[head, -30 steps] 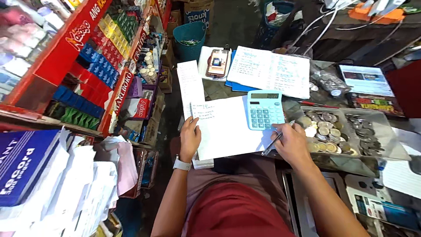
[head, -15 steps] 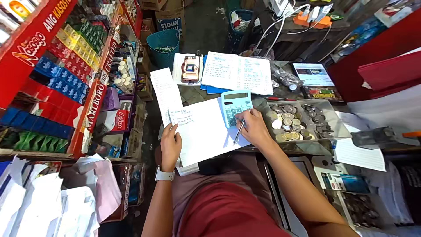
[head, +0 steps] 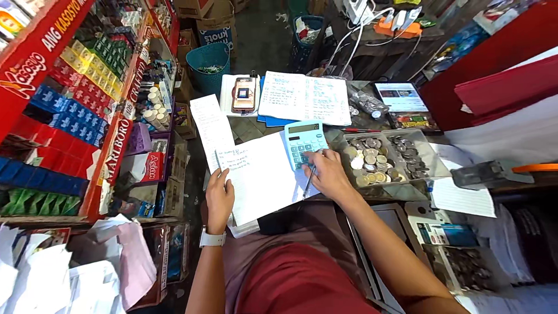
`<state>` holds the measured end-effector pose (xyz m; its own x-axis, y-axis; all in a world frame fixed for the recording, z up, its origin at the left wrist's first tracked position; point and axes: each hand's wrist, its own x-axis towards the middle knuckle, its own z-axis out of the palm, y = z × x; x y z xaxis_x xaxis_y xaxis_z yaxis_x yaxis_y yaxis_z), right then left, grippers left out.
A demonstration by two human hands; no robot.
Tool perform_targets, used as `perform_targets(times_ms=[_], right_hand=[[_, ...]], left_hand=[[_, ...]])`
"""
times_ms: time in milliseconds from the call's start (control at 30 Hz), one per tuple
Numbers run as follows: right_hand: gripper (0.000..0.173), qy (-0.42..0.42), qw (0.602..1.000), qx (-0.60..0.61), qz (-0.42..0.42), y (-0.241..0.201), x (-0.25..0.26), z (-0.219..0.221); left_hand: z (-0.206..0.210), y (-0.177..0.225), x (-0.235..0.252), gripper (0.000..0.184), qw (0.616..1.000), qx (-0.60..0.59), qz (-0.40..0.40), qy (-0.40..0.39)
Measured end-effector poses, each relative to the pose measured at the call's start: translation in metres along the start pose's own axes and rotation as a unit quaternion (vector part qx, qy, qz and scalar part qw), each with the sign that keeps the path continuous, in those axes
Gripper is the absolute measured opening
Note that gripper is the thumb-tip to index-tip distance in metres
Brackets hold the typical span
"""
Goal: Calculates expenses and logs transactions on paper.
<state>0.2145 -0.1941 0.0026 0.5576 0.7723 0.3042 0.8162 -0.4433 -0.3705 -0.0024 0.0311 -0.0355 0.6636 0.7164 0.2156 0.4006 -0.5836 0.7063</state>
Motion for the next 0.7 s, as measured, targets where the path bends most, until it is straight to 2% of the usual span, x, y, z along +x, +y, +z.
perform_targets(times_ms=[67, 200, 300, 367, 533, 700], right_hand=[[0.033, -0.015, 1.000, 0.003, 0.012, 0.001, 0.003, 0.003], [0.034, 0.060, 0.995, 0.000, 0.083, 0.000, 0.000, -0.004], [0.053, 0.059, 0.985, 0.007, 0.164, -0.002, 0.006, -0.006], [0.065, 0.063, 0.980, 0.021, 0.190, -0.006, 0.018, -0.002], [0.076, 0.076, 0.969, 0.030, 0.232, -0.014, 0.067, 0.020], [0.087, 0.033, 0.961, -0.007, 0.273, -0.017, 0.098, 0.030]], left_hand=[[0.000, 0.000, -0.001, 0.032, 1.000, -0.001, 0.003, 0.005], [0.000, 0.002, -0.001, 0.032, 1.000, -0.009, 0.007, 0.019], [0.000, 0.002, -0.001, 0.033, 1.000, -0.008, 0.007, 0.015], [-0.002, 0.002, 0.000, 0.033, 1.000, -0.009, 0.004, 0.003], [-0.001, 0.002, 0.000, 0.032, 1.000, -0.008, 0.000, 0.005], [0.000, 0.004, 0.000, 0.033, 1.000, -0.008, -0.006, 0.006]])
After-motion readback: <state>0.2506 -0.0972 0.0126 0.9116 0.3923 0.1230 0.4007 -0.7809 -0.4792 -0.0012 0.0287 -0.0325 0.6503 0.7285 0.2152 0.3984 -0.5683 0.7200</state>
